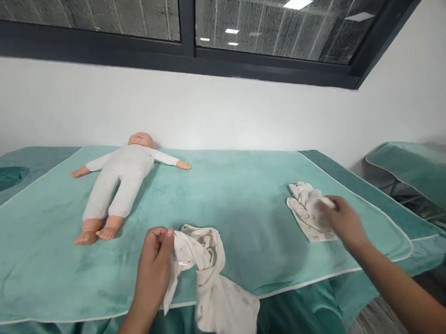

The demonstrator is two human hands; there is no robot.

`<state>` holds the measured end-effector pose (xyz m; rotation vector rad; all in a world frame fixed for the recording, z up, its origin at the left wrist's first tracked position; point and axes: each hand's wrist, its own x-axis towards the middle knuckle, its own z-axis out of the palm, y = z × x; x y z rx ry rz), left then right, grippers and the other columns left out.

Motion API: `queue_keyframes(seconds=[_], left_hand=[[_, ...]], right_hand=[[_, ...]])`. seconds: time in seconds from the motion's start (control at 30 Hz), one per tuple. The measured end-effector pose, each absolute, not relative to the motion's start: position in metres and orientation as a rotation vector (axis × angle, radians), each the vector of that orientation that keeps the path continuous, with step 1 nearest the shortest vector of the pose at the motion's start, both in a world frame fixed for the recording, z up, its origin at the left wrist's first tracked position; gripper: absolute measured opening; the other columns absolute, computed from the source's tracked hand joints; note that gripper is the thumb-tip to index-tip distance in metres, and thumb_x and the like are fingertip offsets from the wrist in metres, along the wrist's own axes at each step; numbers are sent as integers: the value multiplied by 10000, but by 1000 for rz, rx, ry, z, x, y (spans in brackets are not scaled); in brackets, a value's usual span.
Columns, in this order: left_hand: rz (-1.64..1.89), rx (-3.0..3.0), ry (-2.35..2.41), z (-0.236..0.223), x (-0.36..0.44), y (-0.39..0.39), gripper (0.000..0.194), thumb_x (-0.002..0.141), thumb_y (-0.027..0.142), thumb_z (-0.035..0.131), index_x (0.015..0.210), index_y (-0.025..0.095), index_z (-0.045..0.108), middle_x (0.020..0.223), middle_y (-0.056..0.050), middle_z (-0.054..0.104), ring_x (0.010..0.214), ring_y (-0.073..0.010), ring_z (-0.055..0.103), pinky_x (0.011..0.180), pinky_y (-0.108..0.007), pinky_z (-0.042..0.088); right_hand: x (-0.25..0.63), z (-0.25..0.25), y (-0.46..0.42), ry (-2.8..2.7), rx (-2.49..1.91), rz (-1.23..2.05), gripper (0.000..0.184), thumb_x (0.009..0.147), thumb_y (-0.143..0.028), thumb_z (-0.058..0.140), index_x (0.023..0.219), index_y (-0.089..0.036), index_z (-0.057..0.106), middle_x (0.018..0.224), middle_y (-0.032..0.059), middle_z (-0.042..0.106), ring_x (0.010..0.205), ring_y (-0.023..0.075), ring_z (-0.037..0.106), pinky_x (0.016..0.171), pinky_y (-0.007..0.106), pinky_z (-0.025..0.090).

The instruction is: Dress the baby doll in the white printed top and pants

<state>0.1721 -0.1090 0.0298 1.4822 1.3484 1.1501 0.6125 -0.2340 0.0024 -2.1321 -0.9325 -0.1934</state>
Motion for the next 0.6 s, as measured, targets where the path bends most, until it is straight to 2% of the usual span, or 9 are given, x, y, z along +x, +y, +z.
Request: queue_keyframes(seconds=[0.07, 0.1, 0.17, 0.2, 0.3, 0.33, 0.4, 0.5, 0.6], left_hand=[[1155, 1427, 1385, 31, 175, -106, 268, 850, 451, 531, 822, 184, 527, 694, 22, 508, 661, -133, 482, 606, -231, 417], [1147, 1411, 1392, 31, 177, -106, 261, 849, 444, 533, 826, 184, 528, 691, 24, 504, 659, -132, 476, 602, -230, 412], [1129, 1402, 1389, 30, 180, -106, 251, 848, 437, 536, 833, 186, 527, 685, 29, 502, 655, -130, 473, 602, -228, 406], [1122, 1403, 1387, 29, 180, -106, 251, 849, 437, 537, 833, 187, 527, 683, 32, 502, 652, -129, 473, 605, -229, 406], [1121, 1408, 1395, 24, 180, -105, 265, 856, 447, 533, 826, 183, 529, 681, 35, 500, 645, -126, 471, 611, -232, 412], [1120, 1419, 1400, 23, 178, -104, 271, 861, 450, 529, 824, 181, 532, 680, 33, 500, 646, -128, 475, 613, -236, 419], [1100, 1476, 1399, 21, 172, -104, 276, 873, 450, 514, 836, 178, 542, 706, 17, 537, 667, -142, 516, 628, -254, 444], [1172, 1802, 1383, 20, 161, -113, 237, 892, 405, 505, 875, 180, 578, 882, -52, 647, 841, -197, 602, 772, -330, 487], [1235, 2299, 1241, 18, 159, -133, 172, 906, 318, 513, 945, 197, 629, 1009, -85, 669, 1005, -230, 592, 917, -391, 453]], right_hand=[[574, -9, -233, -1211, -2194, -381, 306, 792, -266, 592, 1077, -157, 609, 1102, 200, 630, 1031, 348, 596, 858, 507, 471], [550, -14, -231, -1371, -2171, -467, 382, 801, -216, 564, 1179, -166, 579, 1244, 201, 581, 1163, 372, 534, 949, 567, 420], [502, -19, -227, -1564, -2092, -578, 487, 829, -149, 516, 1313, -211, 506, 1400, 164, 485, 1292, 376, 429, 1062, 680, 241], [478, -20, -223, -1670, -2019, -552, 513, 847, -132, 500, 1351, -229, 477, 1421, 148, 467, 1317, 359, 403, 1086, 675, 211], [421, -18, -206, -2070, -1690, -245, 510, 890, -110, 475, 1382, -243, 455, 1416, 128, 475, 1323, 278, 398, 1087, 516, 339], [407, -17, -198, -2175, -1585, -172, 482, 902, -110, 478, 1361, -257, 479, 1407, 114, 490, 1319, 269, 398, 1093, 507, 331], [387, -16, -181, -2282, -1430, -90, 371, 919, -127, 500, 1260, -262, 555, 1360, 86, 535, 1293, 255, 416, 1102, 504, 302], [369, -13, -156, -2288, -1354, -11, 175, 907, -118, 538, 1028, -212, 623, 1193, 71, 619, 1146, 215, 502, 1019, 417, 364], [355, 1, -140, -2196, -1408, 120, 155, 844, -62, 539, 901, -193, 601, 971, 46, 637, 943, 184, 546, 875, 338, 403]])
